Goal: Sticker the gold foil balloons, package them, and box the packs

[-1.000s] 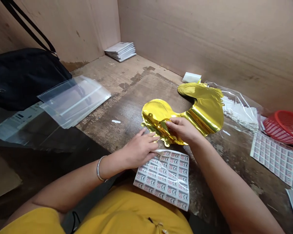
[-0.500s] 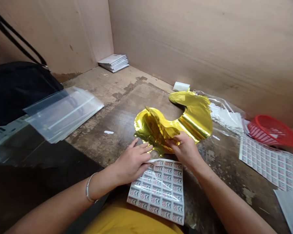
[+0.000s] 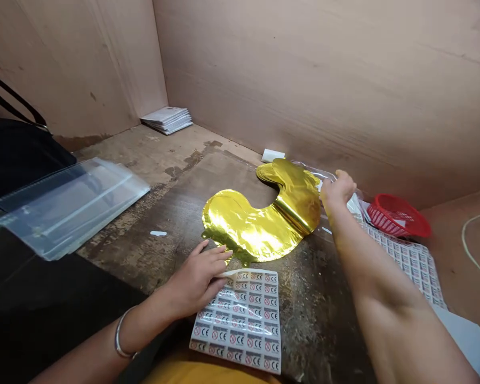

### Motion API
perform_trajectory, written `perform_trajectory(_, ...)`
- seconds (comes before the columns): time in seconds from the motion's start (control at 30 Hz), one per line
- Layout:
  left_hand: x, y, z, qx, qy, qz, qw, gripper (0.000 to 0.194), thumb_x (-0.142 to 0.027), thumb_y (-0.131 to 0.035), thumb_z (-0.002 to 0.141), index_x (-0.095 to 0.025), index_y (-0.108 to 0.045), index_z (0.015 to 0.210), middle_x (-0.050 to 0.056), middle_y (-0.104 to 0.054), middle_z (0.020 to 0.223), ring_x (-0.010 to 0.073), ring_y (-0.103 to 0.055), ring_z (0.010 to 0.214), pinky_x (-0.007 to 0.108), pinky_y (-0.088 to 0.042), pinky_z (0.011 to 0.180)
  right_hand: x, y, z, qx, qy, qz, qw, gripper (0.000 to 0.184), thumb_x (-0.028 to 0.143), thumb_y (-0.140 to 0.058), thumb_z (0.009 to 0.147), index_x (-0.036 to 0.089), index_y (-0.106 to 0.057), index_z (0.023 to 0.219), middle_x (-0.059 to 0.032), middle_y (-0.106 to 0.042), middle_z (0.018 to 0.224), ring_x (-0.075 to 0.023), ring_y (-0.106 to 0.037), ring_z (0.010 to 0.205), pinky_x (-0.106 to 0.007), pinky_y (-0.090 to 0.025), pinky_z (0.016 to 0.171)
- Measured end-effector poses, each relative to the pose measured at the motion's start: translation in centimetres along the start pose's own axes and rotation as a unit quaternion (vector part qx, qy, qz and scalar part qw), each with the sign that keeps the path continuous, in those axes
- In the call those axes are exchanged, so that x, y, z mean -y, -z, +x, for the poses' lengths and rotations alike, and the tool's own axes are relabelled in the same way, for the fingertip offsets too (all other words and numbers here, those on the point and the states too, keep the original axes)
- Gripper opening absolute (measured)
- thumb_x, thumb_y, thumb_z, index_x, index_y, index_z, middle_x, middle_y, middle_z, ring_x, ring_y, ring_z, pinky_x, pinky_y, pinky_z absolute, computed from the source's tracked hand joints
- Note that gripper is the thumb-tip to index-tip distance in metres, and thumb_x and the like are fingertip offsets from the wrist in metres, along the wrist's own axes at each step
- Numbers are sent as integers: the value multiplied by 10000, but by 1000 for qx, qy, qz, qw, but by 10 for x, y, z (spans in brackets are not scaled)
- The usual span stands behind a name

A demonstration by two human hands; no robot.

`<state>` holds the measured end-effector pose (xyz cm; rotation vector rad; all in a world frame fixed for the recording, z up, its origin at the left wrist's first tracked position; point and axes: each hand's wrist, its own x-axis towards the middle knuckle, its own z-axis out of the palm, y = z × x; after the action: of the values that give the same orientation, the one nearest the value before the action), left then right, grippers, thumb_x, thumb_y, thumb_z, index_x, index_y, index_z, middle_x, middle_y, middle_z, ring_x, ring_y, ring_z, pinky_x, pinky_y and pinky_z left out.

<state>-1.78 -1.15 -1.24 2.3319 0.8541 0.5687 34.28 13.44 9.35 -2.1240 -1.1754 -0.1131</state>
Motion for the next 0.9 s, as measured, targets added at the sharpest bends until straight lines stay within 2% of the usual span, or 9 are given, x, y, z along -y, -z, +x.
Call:
perform_trajectory(0.13, -2, 8, -1, -21, 12, -102, 995, 59, -192, -585, 851, -176, -638, 869, 86, -673, 1233, 267, -575, 1221, 550, -257, 1137, 12, 41, -100, 97, 83, 79, 989, 301, 355, -453, 931, 190, -694, 1004, -119, -698, 1075, -225, -633, 1000, -385, -483, 914)
perform_trajectory(0.23, -9, 14, -3, -43, 89, -231, 968, 86, -228, -595, 839, -159, -640, 816, 52, -714, 926, 196, -661, 919, 391, -480, 914, 8, 74, -191, 291, 156, 158, 930, 363, 421, -612, 866, 239, -657, 1177, -80, -679, 1205, -259, -615, 1111, -422, -485, 951)
perform_trajectory(0.33, -21, 15, -5, -1, 200, -368, 908, 232, -323, -658, 801, -149, -542, 700, -22, -581, 661, 108, -561, 610, 218, -432, 557, -4, 88, -251, 371, 35, 250, 894, 424, 419, -695, 809, 248, -633, 1191, -74, -708, 1119, -239, -672, 965, -360, -554, 807)
perform_trajectory(0.43, -34, 13, -4, 30, 251, -465, 849, 295, -361, -709, 761, -150, -503, 744, -46, -536, 647, 80, -529, 563, 181, -401, 507, -12, 85, -268, 379, -114, 334, 856, 269, 451, -721, 775, 208, -677, 880, -22, -696, 728, -174, -648, 628, -269, -532, 551)
perform_trajectory(0.5, -43, 13, -3, -1, 256, -490, 833, 326, -338, -721, 756, -158, -532, 950, -16, -609, 770, 115, -608, 654, 220, -488, 580, -12, 83, -268, 370, -145, 354, 847, 263, 444, -751, 742, 198, -663, 766, -2, -644, 624, -145, -595, 548, -238, -492, 486)
perform_trajectory(0.63, -58, 20, -6, -140, 218, -355, 898, 725, -268, -794, 695, -224, -445, 1329, 84, -647, 1148, 217, -639, 1033, 358, -528, 891, -7, 83, -271, 344, -163, 373, 846, 244, 421, -772, 713, 204, -664, 744, 6, -618, 603, -134, -553, 516, -235, -473, 452)
perform_trajectory(0.73, -62, 24, -8, -111, 250, -334, 902, 699, -285, -818, 669, -198, -521, 1296, 88, -689, 1083, 231, -659, 977, 390, -525, 899, -4, 82, -281, 336, -180, 398, 835, 236, 408, -780, 702, 211, -664, 760, 6, -628, 627, -136, -556, 523, -245, -484, 461)
perform_trajectory(0.8, -61, 21, -9, -42, 288, -447, 846, 604, -313, -812, 661, -142, -594, 1198, 90, -714, 979, 221, -679, 857, 383, -551, 810, -3, 79, -287, 331, -178, 407, 832, 222, 395, -781, 709, 216, -665, 773, 9, -633, 651, -134, -561, 544, -244, -488, 482)
perform_trajectory(0.9, -56, 11, -14, 48, 306, -624, 718, 483, -356, -803, 655, -64, -681, 1021, 128, -728, 910, 227, -690, 829, 389, -547, 822, -5, 73, -293, 325, -169, 402, 839, 198, 383, -765, 740, 221, -664, 792, 14, -627, 664, -130, -560, 570, -237, -482, 508)
